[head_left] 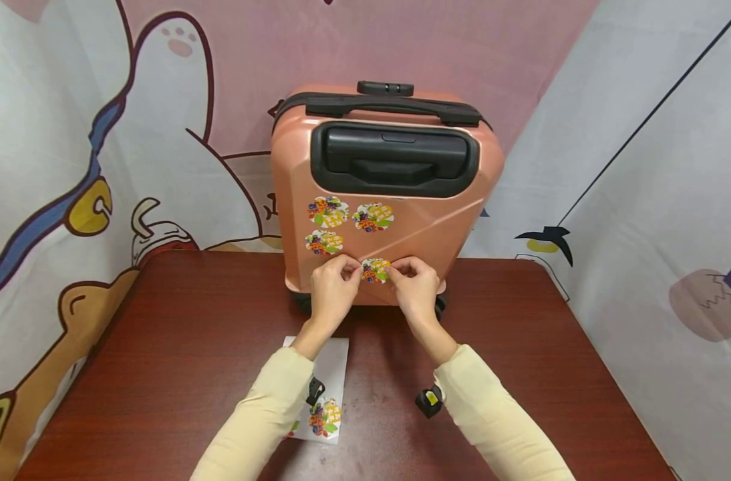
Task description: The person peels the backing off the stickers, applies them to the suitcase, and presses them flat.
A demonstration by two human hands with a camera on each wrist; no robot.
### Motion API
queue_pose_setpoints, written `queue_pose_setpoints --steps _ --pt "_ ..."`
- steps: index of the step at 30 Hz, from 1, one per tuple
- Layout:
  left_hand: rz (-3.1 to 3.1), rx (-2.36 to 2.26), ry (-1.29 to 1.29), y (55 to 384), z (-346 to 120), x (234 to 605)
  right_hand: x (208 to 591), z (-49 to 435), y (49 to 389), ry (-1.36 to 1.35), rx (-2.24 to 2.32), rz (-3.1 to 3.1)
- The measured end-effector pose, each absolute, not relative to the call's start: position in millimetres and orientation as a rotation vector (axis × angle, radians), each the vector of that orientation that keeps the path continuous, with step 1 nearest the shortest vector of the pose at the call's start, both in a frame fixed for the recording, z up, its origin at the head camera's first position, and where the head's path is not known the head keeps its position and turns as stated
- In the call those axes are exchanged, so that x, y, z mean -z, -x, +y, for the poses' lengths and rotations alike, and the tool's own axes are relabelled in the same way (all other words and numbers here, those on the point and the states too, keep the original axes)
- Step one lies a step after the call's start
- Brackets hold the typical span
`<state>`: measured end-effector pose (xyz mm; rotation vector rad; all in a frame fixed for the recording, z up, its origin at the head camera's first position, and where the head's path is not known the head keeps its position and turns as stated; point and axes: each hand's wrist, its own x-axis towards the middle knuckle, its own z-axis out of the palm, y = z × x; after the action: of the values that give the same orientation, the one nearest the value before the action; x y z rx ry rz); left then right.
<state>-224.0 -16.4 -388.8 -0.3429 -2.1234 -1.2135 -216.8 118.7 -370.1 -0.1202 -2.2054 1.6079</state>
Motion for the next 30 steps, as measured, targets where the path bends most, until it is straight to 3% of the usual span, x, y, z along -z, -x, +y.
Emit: queue_pose_setpoints --steps 30 --pt "-2.101 1.176 0.297 222.4 -14.2 389.5 370.1 119.2 216.5 0.158 -1.356 -2.242"
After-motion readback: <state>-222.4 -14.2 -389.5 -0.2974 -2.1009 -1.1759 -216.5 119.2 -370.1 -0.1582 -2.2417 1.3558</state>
